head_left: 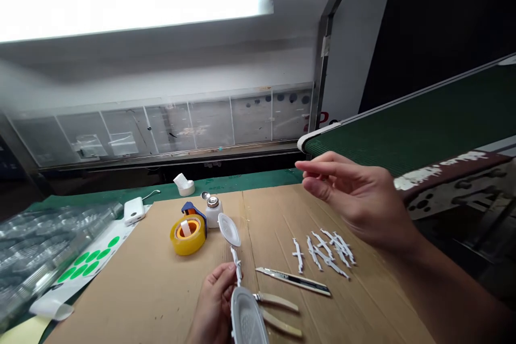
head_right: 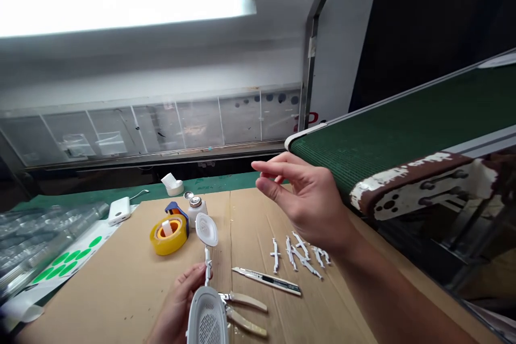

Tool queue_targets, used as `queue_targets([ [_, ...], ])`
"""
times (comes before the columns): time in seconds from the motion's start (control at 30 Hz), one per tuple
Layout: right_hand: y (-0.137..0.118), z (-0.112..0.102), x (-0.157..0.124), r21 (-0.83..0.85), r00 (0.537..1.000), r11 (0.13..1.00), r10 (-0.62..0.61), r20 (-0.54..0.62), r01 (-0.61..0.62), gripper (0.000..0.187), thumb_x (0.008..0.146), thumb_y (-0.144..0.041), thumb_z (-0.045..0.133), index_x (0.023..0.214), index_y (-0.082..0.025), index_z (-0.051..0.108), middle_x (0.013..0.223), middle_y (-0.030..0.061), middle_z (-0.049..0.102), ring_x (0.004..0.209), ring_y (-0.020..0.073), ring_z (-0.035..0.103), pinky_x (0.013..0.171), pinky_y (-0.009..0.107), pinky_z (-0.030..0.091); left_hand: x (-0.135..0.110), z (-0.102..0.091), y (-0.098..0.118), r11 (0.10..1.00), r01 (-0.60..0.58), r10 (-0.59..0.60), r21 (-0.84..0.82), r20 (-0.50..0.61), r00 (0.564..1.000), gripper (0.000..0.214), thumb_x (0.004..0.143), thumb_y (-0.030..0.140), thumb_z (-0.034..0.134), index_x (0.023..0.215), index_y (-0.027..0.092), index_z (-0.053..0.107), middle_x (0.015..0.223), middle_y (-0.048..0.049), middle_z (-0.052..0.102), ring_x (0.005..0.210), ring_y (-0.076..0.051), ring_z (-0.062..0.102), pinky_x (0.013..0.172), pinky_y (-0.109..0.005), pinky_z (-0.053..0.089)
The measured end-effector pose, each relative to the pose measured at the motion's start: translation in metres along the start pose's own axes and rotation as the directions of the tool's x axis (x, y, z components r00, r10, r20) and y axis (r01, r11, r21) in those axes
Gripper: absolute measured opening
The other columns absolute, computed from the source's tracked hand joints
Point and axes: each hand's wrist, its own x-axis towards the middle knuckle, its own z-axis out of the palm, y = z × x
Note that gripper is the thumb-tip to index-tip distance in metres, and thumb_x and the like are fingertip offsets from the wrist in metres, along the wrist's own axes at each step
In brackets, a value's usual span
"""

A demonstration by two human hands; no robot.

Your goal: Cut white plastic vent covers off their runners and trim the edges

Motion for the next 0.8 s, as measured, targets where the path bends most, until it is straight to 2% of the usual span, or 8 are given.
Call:
queue_targets([
  [0.17, -0.001, -0.001, -0.001, -0.023, 1.000, 1.000, 0.002, -0.015, -0.003, 0.014, 0.085, -0.031, 0.076, 0.098, -0.033, 0.079, 0.085, 0.0006, 0.065, 0.074, 0.0129, 0.059, 0.060, 0.024, 0.048, 0.004, -0.001, 0.000, 1.000, 0.006, -0.005, -0.021, 0.047, 0.999, 0.045, 0.048, 0.033, 0.096, 0.074, 0.013, 0.065, 0.064, 0.0001, 0.066, 0.049, -0.010, 0.058, 0.047, -0.018, 0.044],
  [0.3, 0.011, -0.003, -0.015, -0.070, 0.999, 0.998, -0.009, -0.034, 0.007, 0.005, 0.086, -0.031, 0.074, 0.090, -0.031, 0.078, 0.084, 0.0003, 0.066, 0.075, 0.0130, 0.060, 0.063, 0.023, 0.049, 0.004, -0.001, 0.002, 0.997, -0.022, 0.027, -0.070, 0.071, 0.997, 0.047, 0.047, 0.036, 0.097, 0.074, 0.013, 0.067, 0.065, 0.0006, 0.065, 0.047, -0.007, 0.053, 0.046, -0.018, 0.043],
  [0.43, 0.044, 0.001, -0.053, -0.108, 0.987, 0.988, 0.124, 0.104, -0.113, 0.009, 0.090, -0.037, 0.069, 0.091, -0.030, 0.074, 0.083, 0.0006, 0.066, 0.073, 0.0133, 0.061, 0.061, 0.021, 0.051, 0.000, 0.000, 0.007, 0.990, -0.073, 0.084, -0.123, 0.094, 0.992, 0.047, 0.045, 0.037, 0.098, 0.073, 0.012, 0.069, 0.065, 0.0005, 0.065, 0.049, -0.006, 0.053, 0.048, -0.018, 0.045],
  [0.5, 0.063, 0.006, -0.081, -0.107, 0.954, 0.979, 0.194, 0.229, -0.173, 0.023, 0.091, -0.046, 0.065, 0.107, -0.031, 0.071, 0.096, 0.0028, 0.067, 0.082, 0.0169, 0.065, 0.069, 0.024, 0.056, -0.002, 0.000, 0.009, 0.985, -0.101, 0.115, -0.140, 0.097, 0.989, 0.045, 0.047, 0.036, 0.098, 0.073, 0.011, 0.069, 0.068, -0.0009, 0.066, 0.051, -0.006, 0.054, 0.049, -0.017, 0.045],
  [0.57, 0.079, 0.014, -0.108, -0.128, 0.907, 0.976, 0.209, 0.367, -0.173, 0.054, 0.086, -0.060, 0.066, 0.132, -0.032, 0.059, 0.122, 0.0081, 0.063, 0.104, 0.0258, 0.066, 0.085, 0.035, 0.059, -0.002, -0.001, 0.012, 0.979, -0.129, 0.142, -0.157, 0.079, 0.987, 0.044, 0.048, 0.034, 0.097, 0.075, 0.012, 0.070, 0.072, -0.0017, 0.069, 0.055, -0.007, 0.058, 0.050, -0.015, 0.045],
  [0.67, 0.095, 0.029, -0.140, -0.178, 0.852, 0.976, 0.198, 0.485, -0.125, 0.096, 0.071, -0.070, 0.074, 0.151, -0.032, 0.036, 0.148, 0.0137, 0.047, 0.132, 0.0387, 0.049, 0.106, 0.053, 0.048, 0.001, -0.004, 0.015, 0.972, -0.149, 0.157, -0.182, 0.035, 0.987, 0.045, 0.045, 0.030, 0.099, 0.078, 0.017, 0.071, 0.081, -0.0015, 0.072, 0.068, -0.010, 0.067, 0.052, -0.013, 0.046],
  [0.73, 0.100, 0.038, -0.153, -0.168, 0.866, 0.976, 0.202, 0.457, -0.139, 0.098, 0.072, -0.061, 0.080, 0.153, -0.031, 0.032, 0.149, 0.0145, 0.046, 0.137, 0.0386, 0.043, 0.111, 0.056, 0.040, 0.003, -0.006, 0.016, 0.972, -0.138, 0.144, -0.190, 0.018, 0.989, 0.045, 0.043, 0.027, 0.099, 0.078, 0.018, 0.071, 0.083, -0.0011, 0.073, 0.070, -0.012, 0.069, 0.051, -0.013, 0.047],
  [0.8, 0.102, 0.044, -0.162, -0.109, 0.900, 0.977, 0.210, 0.381, -0.181, 0.089, 0.079, -0.046, 0.079, 0.152, -0.029, 0.032, 0.146, 0.0149, 0.050, 0.134, 0.0342, 0.049, 0.112, 0.053, 0.041, 0.004, -0.007, 0.016, 0.975, -0.112, 0.117, -0.192, 0.012, 0.993, 0.044, 0.044, 0.025, 0.099, 0.078, 0.019, 0.072, 0.082, -0.0007, 0.073, 0.068, -0.012, 0.069, 0.051, -0.014, 0.049],
])
